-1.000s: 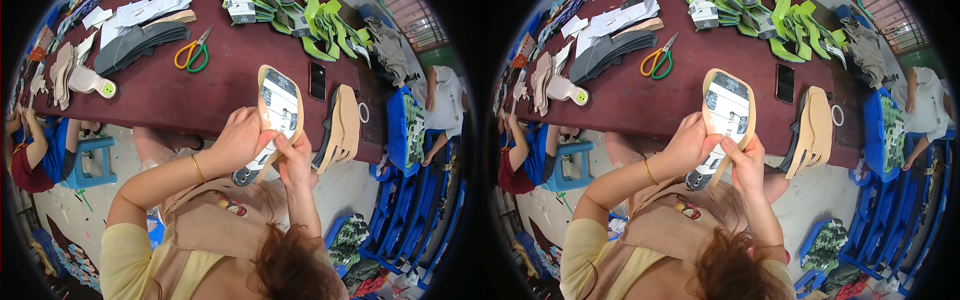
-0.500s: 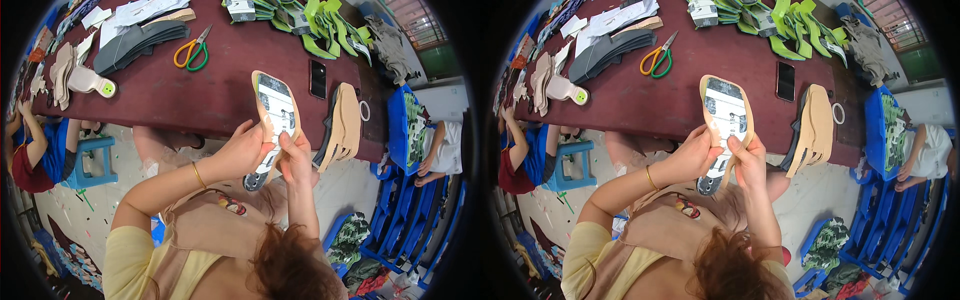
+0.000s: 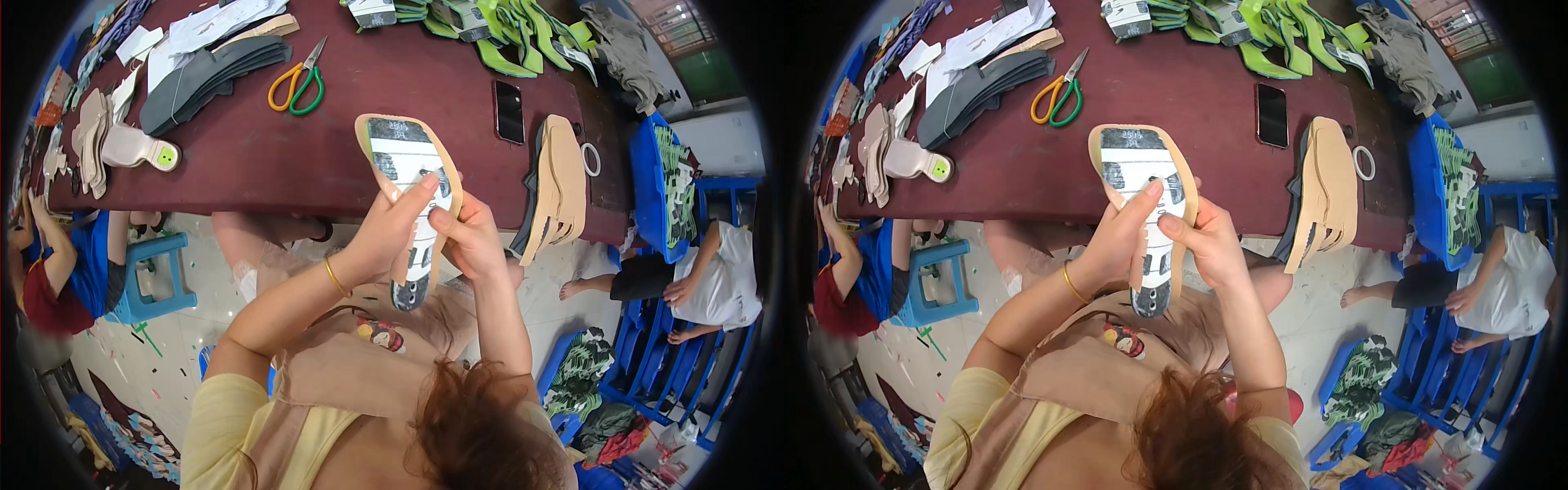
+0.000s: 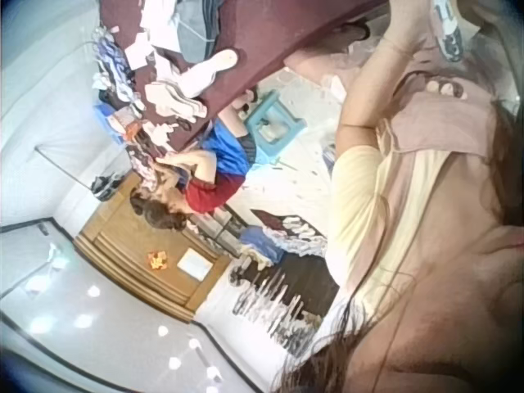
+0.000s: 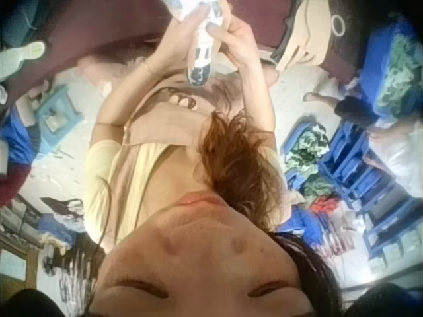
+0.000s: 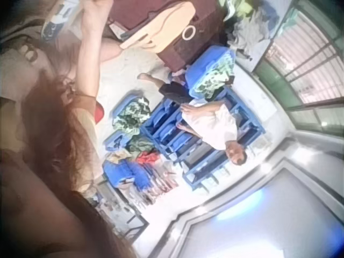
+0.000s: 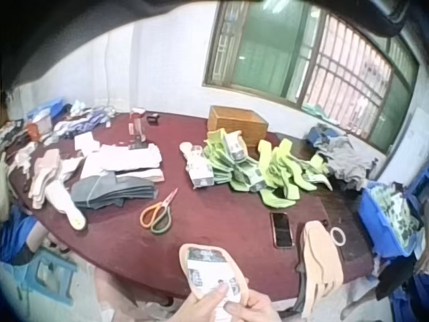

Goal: The person assembles shoe insole components by wrapping covering material around insole bases by hand, trimming excess material using scissors, and pressing the edges down before setting the pieces aside on the table.

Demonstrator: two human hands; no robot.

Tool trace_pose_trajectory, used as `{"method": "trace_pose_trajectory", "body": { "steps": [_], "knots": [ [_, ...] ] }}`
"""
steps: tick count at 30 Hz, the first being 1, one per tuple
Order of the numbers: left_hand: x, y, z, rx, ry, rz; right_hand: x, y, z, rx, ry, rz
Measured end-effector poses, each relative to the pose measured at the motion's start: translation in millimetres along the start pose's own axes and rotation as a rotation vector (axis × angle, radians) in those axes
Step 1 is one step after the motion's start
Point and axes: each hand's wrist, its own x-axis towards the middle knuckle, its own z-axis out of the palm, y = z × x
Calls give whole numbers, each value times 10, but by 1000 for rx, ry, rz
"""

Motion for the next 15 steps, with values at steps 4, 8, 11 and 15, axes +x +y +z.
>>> {"method": "trace_pose_trajectory", "body": {
  "steps": [4, 8, 11, 15],
  "knots": [
    [42, -218, 0, 325, 165, 403, -49, 115, 525, -306, 247, -177],
    [135, -344, -17, 224, 211, 338, -241, 296, 638, -767, 353, -339],
    [152, -213, -137, 59, 133, 178, -381, 362, 517, -923, 161, -364],
    [108, -119, -197, -162, -102, 76, -496, 111, 38, -217, 484, -369]
  ]
}}
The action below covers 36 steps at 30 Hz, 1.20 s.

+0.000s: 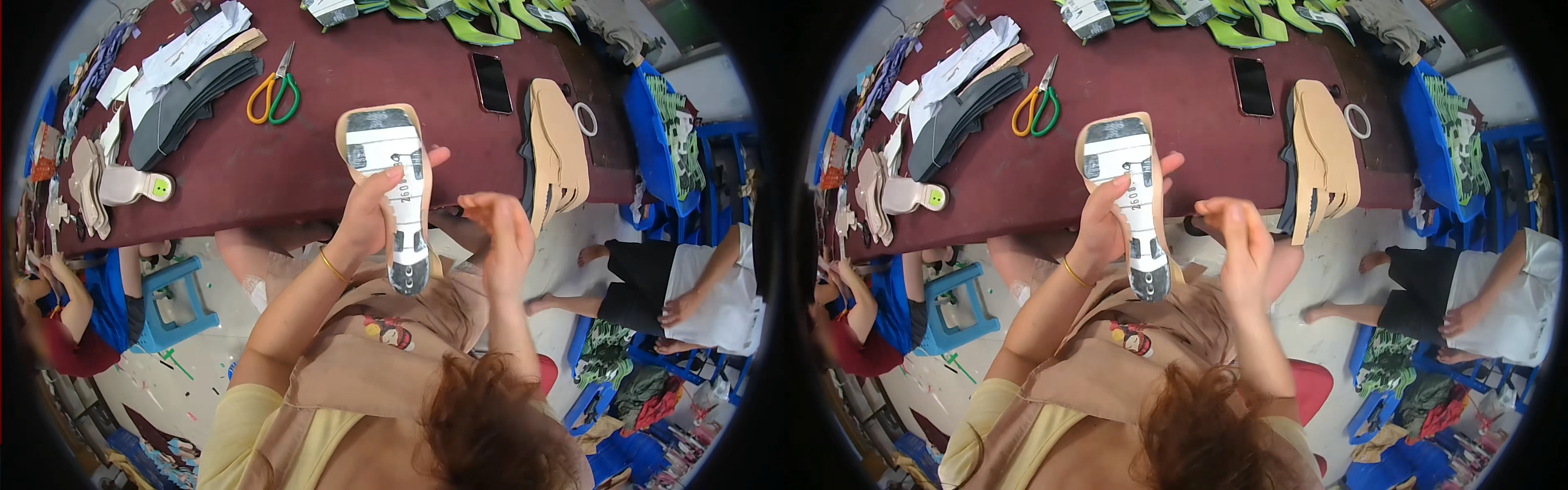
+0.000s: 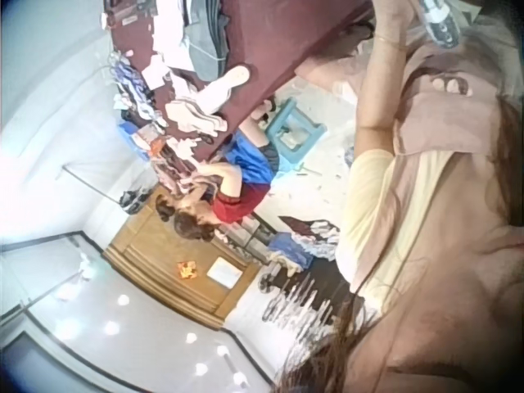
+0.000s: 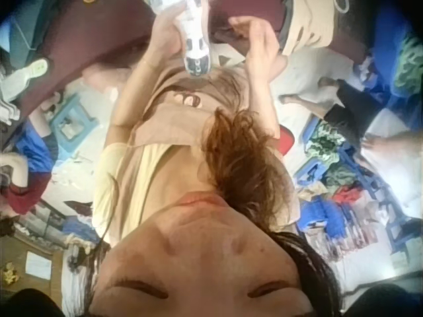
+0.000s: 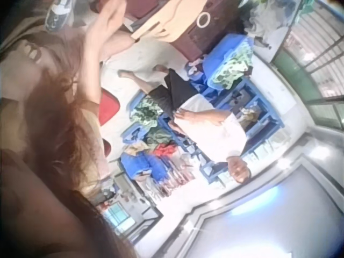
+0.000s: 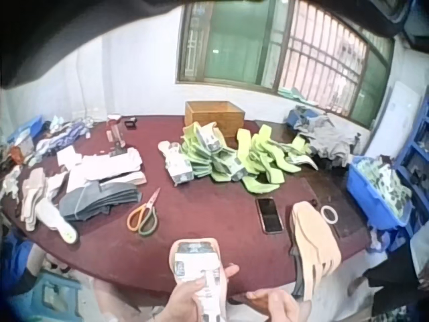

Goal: The person assembles shoe insole components by wrapping covering material around insole bases by hand, trimming excess material using scissors, and pressing the edges down before setting the pieces aside on the table.

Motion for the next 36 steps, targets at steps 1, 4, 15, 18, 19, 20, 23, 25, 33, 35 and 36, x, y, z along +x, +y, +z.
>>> {"method": "trace_pose_trajectory", "body": {
  "steps": [1, 4, 15, 18, 19, 20, 23, 25, 33, 35, 36],
  "knots": [
    [5, 26, 37, -76, -68, -48, 130, 29, -47, -151, -123, 23],
    [11, -63, 71, -127, -37, -103, 203, 212, 1, -205, -396, 209],
    [5, -105, 34, -27, -46, -85, 191, 235, 76, 109, -393, 157],
    [12, -153, 86, 29, -42, -87, 275, 164, 139, 86, -291, 135],
    [10, -170, 109, 29, -46, -90, 274, 188, 201, -121, -201, 44],
    [-15, -185, 139, 0, -5, -87, 241, 184, 250, -164, -157, -25],
    [-86, -203, 115, 4, 35, -76, 138, 237, 313, -285, -100, -94],
    [-109, -262, 33, 103, 51, -70, 125, 293, 250, -303, -122, -35],
    [4, -184, -119, 37, 168, 89, 162, 420, 260, -25, -278, 102],
    [-7, -87, -186, 83, 190, 154, 334, 423, 156, -343, -492, 107],
    [-28, -88, -328, 185, 218, 160, 406, 396, 161, -376, -513, 131]
  ]
}}
